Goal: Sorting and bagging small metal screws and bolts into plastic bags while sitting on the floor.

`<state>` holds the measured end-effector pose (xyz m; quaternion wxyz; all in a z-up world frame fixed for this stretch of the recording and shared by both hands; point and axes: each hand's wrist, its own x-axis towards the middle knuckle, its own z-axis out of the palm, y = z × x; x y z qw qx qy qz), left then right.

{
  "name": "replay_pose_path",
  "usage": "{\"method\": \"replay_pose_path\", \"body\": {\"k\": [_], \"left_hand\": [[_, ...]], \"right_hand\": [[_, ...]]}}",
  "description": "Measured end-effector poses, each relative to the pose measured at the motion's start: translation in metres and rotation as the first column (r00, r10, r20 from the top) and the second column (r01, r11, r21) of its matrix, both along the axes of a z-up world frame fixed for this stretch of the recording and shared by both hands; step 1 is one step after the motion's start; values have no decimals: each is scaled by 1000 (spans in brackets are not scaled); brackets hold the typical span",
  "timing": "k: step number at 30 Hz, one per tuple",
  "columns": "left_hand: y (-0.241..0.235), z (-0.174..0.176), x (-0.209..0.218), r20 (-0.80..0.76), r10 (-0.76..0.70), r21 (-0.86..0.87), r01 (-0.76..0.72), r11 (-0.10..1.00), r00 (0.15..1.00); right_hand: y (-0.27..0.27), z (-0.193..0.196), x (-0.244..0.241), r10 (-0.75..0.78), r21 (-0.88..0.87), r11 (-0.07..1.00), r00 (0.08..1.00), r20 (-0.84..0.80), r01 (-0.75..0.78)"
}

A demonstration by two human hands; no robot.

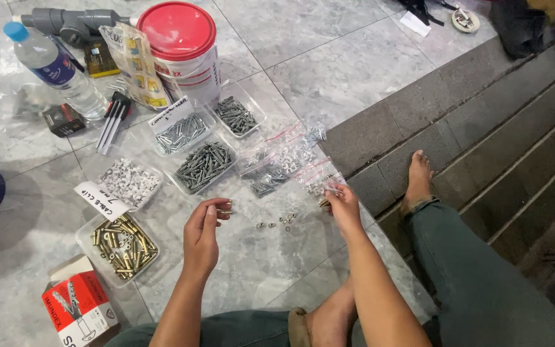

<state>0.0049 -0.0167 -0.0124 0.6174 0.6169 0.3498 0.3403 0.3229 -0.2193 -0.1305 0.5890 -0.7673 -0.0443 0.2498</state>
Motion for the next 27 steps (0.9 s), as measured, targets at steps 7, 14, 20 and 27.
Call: {"method": "replay_pose_path", "body": {"k": [7, 14, 20, 27], "left_hand": [[0, 0, 1, 9, -2, 5, 2, 1000, 1000], [-1, -2, -1, -17, -10, 14, 10, 1000, 1000], [-1, -4, -1, -38, -23, 13, 23, 1000, 999], [0, -4, 1, -55, -31, 27, 33, 999, 998]], "right_hand": [[3, 4, 10, -18, -27, 999, 1000, -13, 18], [14, -8, 57, 114, -186, 980, 972, 206, -76], [19, 30, 26, 441, -622, 773, 812, 381, -128], [9, 14, -3, 746, -780, 557, 583, 321, -284]]}}
